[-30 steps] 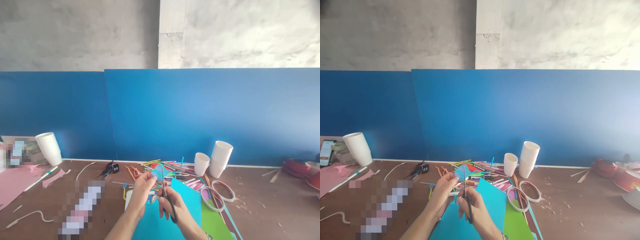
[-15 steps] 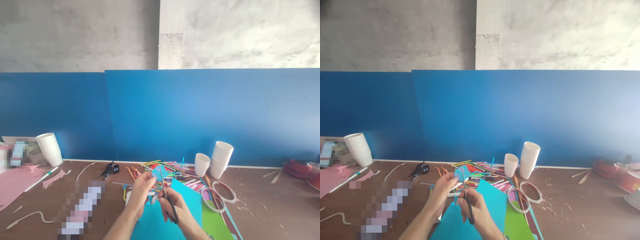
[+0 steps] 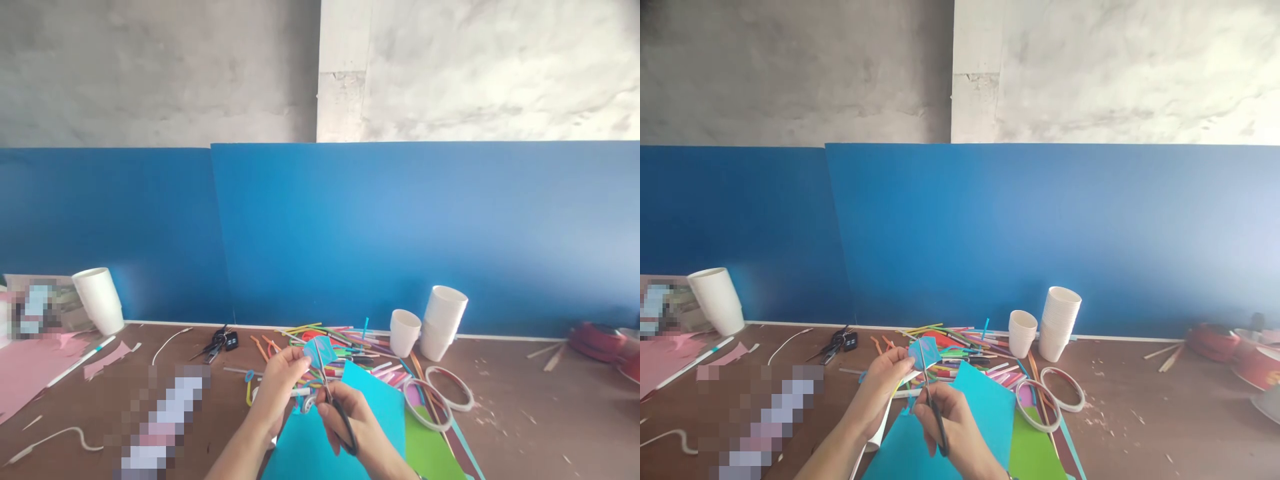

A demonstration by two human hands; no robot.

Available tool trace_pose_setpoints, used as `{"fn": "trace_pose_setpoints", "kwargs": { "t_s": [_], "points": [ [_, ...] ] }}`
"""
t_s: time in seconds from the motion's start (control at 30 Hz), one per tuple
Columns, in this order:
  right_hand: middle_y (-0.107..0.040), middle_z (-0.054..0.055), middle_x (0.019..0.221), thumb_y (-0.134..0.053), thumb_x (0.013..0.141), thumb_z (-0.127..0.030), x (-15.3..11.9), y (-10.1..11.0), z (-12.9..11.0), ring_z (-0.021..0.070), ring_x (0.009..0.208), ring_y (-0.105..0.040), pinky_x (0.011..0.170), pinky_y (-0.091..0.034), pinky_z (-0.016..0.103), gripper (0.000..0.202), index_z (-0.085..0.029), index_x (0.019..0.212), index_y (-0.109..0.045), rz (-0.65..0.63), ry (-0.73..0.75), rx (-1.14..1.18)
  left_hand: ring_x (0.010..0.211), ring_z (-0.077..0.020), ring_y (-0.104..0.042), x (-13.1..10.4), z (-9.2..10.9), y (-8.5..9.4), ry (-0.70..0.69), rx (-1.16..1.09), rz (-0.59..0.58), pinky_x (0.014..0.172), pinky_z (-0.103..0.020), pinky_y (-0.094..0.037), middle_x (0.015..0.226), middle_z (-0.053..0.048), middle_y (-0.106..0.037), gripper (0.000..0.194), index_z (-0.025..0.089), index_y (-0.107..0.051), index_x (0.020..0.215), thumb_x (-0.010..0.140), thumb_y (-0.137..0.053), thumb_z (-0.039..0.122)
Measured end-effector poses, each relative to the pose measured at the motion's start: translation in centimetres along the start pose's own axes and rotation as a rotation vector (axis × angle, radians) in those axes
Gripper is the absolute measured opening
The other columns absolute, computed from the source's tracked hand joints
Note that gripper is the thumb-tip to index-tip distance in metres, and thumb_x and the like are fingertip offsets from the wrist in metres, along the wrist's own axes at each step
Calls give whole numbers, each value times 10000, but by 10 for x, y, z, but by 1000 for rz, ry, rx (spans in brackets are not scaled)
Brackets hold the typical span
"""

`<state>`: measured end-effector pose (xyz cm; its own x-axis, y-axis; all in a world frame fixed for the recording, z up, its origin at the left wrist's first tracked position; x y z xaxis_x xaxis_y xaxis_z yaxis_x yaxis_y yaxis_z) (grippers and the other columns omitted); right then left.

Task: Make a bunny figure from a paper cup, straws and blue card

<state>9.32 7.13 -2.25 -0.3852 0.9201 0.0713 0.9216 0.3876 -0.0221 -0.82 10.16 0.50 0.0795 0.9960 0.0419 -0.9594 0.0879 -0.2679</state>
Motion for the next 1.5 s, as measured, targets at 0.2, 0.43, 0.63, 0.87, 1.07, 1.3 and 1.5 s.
{"fn": "trace_pose_setpoints", "kwargs": {
  "t_s": [0.2, 0.43, 0.63, 0.87, 1.07, 1.3, 1.5],
  "points": [
    [-425, -101, 376, -637, 714, -625, 3, 2, 6, 31, 304, -306, 322, -195, 165, 476, -164, 757, -526, 19, 15, -1, 688, -152, -562, -3, -1, -4, 1, 51, 7, 671, -238, -390, 678, -5, -633, 256, 170, -589, 707, 708, -658, 416],
    [-455, -99, 396, -651, 689, -638, 2, 0, 4, 29, 301, -283, 316, -189, 171, 496, -173, 802, -520, 3, 7, 15, 659, -154, -537, -2, -2, -4, -12, 91, -8, 656, -242, -382, 640, -11, -620, 330, 165, -595, 647, 659, -694, 479],
    [-432, -96, 373, -622, 723, -634, 0, 0, 5, 28, 306, -287, 327, -194, 167, 475, -172, 730, -512, 11, -5, -15, 643, -144, -530, 2, -6, -2, 0, 71, -22, 649, -242, -385, 638, -10, -621, 302, 159, -592, 639, 653, -702, 440],
    [-457, -90, 394, -650, 704, -619, -1, -2, -3, 34, 316, -302, 340, -204, 171, 475, -168, 787, -527, -39, -3, -4, 622, -143, -522, -7, 9, -11, -13, 68, -44, 637, -241, -387, 583, -2, -592, 284, 168, -572, 575, 676, -693, 404],
    [-425, -97, 380, -655, 680, -643, 0, 1, 3, 41, 317, -330, 328, -205, 169, 500, -168, 759, -521, 7, -19, -9, 635, -138, -534, -8, 11, -12, -18, 41, -65, 658, -236, -388, 615, -2, -616, 256, 160, -595, 609, 688, -699, 380],
    [-415, -100, 373, -650, 698, -630, 0, 1, 1, 36, 318, -309, 333, -205, 168, 478, -174, 734, -512, 15, -4, -30, 684, -175, -579, -9, 11, -17, -18, 33, -109, 701, -259, -407, 649, -20, -656, 258, 160, -615, 661, 691, -699, 402],
    [-437, -99, 383, -657, 682, -635, 1, 0, 1, 37, 315, -320, 328, -207, 169, 494, -168, 767, -520, 14, -1, -11, 703, -178, -581, -8, 9, -16, -14, 39, -115, 703, -260, -406, 621, -15, -633, 250, 160, -595, 628, 692, -699, 378]
  ]
}}
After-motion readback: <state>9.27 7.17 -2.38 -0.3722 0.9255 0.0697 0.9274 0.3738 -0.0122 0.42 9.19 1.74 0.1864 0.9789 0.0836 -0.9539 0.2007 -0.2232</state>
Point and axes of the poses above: each hand's wrist, its own x-axis towards the middle knuckle, its own y-axis out of the back of the hand, z = x × y, the point moved 9 cm from there along x, towards the middle knuckle
